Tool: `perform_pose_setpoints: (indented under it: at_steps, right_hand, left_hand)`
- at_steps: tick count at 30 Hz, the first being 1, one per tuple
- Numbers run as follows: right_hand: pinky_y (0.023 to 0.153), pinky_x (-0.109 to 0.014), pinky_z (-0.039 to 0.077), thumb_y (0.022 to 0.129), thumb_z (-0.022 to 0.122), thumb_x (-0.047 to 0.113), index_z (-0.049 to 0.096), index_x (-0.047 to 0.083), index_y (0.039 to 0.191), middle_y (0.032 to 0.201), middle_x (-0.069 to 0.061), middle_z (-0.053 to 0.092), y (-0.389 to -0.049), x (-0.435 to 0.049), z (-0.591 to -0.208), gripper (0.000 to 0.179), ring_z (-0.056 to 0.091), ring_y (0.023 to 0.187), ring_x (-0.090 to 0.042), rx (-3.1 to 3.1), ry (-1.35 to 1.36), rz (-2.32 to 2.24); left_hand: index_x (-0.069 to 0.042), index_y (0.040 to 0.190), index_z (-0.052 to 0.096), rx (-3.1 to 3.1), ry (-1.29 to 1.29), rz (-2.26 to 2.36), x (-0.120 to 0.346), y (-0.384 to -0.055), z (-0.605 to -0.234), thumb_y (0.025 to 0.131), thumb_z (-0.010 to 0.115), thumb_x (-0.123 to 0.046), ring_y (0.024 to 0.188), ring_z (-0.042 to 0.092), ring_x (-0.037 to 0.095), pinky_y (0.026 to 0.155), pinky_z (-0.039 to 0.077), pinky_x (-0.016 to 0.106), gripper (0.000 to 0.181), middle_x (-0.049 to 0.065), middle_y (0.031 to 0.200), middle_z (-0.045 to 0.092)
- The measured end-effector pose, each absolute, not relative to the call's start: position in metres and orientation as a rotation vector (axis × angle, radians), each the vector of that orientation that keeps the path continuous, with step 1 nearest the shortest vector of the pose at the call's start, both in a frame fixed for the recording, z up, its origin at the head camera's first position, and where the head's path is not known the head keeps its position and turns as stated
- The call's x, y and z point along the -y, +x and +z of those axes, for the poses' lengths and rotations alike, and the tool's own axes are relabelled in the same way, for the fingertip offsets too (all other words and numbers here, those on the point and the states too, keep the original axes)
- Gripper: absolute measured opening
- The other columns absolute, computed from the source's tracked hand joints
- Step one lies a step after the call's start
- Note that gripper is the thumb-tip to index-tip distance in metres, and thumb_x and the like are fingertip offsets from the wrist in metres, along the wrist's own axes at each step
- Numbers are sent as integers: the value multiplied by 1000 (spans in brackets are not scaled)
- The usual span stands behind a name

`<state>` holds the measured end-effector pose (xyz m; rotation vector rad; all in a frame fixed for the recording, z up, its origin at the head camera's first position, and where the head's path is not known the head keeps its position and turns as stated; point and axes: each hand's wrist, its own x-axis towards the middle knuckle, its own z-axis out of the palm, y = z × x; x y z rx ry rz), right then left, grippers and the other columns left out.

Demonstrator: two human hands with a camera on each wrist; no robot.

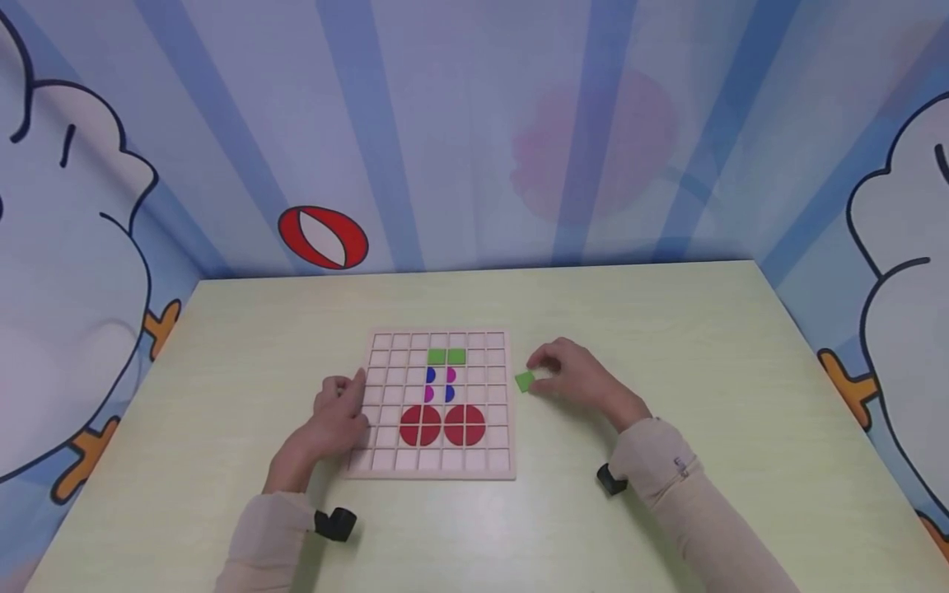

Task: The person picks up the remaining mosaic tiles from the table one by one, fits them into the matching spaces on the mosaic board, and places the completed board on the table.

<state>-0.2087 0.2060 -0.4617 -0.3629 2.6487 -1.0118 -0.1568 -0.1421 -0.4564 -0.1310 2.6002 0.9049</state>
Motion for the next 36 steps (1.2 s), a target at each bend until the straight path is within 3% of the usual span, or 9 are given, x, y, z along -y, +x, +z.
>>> perform_pose_setpoints:
  at_steps: [17,36]
  right_hand:
    - [88,-40,42,78,76,17,68,11,100,106,-9,55,-207,-205,-472,24,49,98,-24,-2724,-406,-1003]
    - [84,-38,44,81,75,22,69,6,98,100,-9,61,-208,-206,-466,24,53,92,-22,-2776,-422,-954]
  left_hand:
    - [-9,154,8,-2606,-137,909,141,-156,-456,93,43,-8,122,22,29,97,36,46,71,14,141,17]
    - [-9,155,8,-2614,-136,896,142,-156,-457,92,42,-8,121,22,29,94,37,46,71,14,141,16]
